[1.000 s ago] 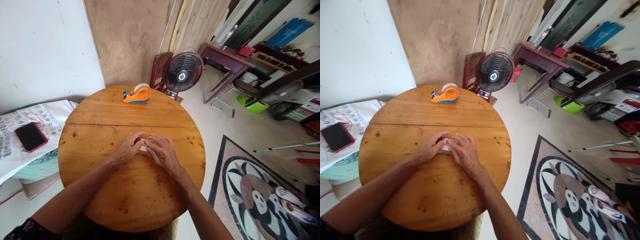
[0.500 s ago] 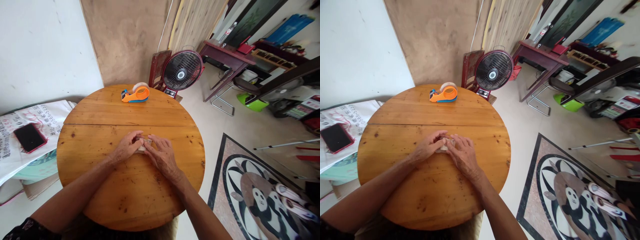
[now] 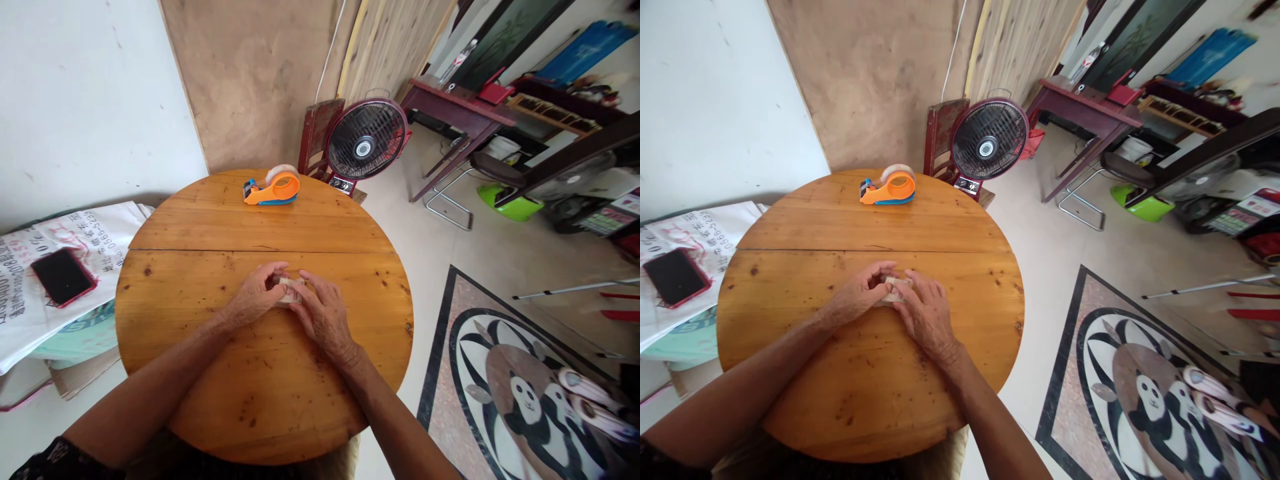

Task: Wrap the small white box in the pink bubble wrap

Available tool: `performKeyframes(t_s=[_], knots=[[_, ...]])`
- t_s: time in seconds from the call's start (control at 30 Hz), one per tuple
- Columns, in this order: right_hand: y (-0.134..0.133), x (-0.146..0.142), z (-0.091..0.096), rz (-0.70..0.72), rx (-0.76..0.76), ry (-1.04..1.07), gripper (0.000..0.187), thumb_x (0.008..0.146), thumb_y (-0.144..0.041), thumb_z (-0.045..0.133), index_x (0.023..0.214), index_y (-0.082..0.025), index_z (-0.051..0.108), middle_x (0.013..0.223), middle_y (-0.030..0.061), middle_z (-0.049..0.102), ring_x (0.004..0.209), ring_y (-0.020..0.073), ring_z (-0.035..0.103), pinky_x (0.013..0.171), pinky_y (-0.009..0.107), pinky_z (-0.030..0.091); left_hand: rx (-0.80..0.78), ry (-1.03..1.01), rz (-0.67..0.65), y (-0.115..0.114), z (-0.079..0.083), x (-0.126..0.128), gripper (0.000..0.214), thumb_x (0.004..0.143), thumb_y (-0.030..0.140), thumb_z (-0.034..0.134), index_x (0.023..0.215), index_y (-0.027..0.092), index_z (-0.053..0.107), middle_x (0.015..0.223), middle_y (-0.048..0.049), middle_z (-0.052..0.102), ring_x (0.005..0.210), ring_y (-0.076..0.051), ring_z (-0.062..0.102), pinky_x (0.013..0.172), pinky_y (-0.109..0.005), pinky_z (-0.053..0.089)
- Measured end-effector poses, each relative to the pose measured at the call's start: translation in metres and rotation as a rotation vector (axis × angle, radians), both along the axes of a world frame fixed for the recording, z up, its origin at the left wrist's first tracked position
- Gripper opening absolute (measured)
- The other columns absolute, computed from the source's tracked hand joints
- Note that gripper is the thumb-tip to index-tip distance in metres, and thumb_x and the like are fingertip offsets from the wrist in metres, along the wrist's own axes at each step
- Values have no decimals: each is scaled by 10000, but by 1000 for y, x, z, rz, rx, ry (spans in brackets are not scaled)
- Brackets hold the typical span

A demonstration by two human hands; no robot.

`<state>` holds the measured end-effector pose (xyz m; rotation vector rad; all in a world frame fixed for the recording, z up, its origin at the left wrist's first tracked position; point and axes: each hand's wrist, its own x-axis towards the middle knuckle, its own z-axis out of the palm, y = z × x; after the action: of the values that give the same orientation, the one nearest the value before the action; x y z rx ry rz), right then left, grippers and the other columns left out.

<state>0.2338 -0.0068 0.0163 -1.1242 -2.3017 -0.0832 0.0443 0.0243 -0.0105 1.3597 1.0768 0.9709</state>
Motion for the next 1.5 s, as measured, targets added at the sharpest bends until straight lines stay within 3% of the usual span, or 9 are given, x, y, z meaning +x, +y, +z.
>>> performKeyframes(t_s=[0.23,0.53,0.83,1.0,1.13,1.3,1.5], knots=[[3,-4,4,-35,1,-104,275,953,-256,525,1212,-234,614,1353,145,567,1272,286,500,957,446,447,37,33,18,0,2,1,455,836,304,589,1264,154,562,1205,-129,657,1086,-243,630,979,-424,490],[8,1,-1,-16,-44,-72,327,945,-313,543,1260,-254,604,1372,144,544,1214,272,538,949,439,471,48,27,33,-1,3,2,481,834,294,584,1288,141,546,1175,-131,651,1072,-242,629,975,-426,492],[18,10,-3,53,-76,-69,333,961,-369,520,1254,-255,632,1410,144,520,1352,290,438,1022,473,439,43,62,20,0,5,2,484,844,308,577,1292,129,545,1168,-136,653,1057,-243,630,965,-427,490],[16,8,-10,60,-136,10,321,962,-351,516,1251,-259,621,1398,131,535,1327,277,470,1017,470,451,81,83,31,-1,6,2,444,835,313,583,1252,163,587,1168,-113,661,1050,-241,625,955,-417,489],[11,15,-3,26,-219,156,357,979,-412,470,1279,-249,575,1441,127,494,1294,245,505,1016,448,456,52,90,23,-3,9,1,466,836,316,583,1271,150,576,1151,-123,666,1016,-237,633,923,-409,502],[10,17,15,-17,-169,66,332,1008,-349,393,1227,-259,625,1435,115,506,1258,249,521,996,452,439,50,58,3,-2,5,1,483,847,319,576,1297,147,554,1163,-127,663,1036,-238,630,940,-415,494],[10,1,8,12,6,-172,284,966,-208,473,1181,-228,658,1354,138,577,1327,277,453,978,438,422,101,86,10,-1,8,2,444,850,306,561,1265,150,577,1182,-121,652,1061,-236,608,970,-405,470]])
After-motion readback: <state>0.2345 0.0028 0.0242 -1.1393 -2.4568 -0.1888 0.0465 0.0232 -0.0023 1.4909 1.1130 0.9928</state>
